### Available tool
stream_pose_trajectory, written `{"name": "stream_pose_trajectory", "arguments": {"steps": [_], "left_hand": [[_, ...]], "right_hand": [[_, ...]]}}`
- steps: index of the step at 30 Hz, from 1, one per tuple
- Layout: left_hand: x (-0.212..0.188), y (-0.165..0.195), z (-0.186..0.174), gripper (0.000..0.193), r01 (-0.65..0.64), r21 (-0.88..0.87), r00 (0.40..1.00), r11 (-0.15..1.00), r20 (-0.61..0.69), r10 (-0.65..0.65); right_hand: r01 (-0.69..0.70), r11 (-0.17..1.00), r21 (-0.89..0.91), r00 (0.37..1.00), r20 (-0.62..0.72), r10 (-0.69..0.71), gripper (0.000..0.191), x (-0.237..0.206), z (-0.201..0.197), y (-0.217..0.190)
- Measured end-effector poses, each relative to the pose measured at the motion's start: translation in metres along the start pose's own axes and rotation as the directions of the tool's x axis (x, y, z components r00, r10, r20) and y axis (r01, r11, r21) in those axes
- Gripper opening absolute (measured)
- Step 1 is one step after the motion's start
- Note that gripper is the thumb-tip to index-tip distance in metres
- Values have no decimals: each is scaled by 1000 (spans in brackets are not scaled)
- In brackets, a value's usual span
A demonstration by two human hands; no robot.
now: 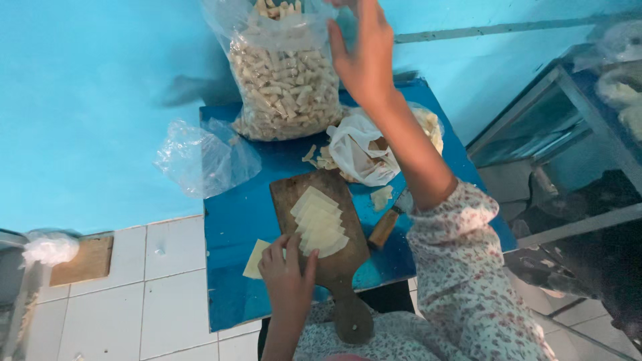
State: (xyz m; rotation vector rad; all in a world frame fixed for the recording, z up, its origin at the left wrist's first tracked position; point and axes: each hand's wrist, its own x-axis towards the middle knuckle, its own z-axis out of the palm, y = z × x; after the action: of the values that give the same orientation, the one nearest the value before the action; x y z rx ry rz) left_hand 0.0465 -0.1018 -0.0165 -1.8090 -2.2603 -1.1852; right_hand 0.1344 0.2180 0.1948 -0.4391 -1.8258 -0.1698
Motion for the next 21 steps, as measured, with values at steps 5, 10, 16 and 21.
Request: {"name": "stream_pose_trajectory", "arguments": {"steps": [5, 10, 16, 21], "left_hand": [[-3, -2, 6, 50, -25, 108, 999, 994, 38, 21], [-3, -1, 8, 28, -18, 162, 996, 987, 87, 4], [-1, 4, 11, 15, -30, 122, 996, 992, 87, 19], [-1, 3, 13, 14, -12, -31, 997, 999, 81, 15]], "right_hand": [[-354, 935, -23, 868, 364, 338, 42, -114, -61, -25], [-335, 860, -385, 724, 479, 496, 35, -181, -92, -15], [-318, 769, -554, 645, 468, 604, 32, -211, -78, 3], [-441, 815, -376, 728, 381, 570, 26, -206, -75, 11]]}}
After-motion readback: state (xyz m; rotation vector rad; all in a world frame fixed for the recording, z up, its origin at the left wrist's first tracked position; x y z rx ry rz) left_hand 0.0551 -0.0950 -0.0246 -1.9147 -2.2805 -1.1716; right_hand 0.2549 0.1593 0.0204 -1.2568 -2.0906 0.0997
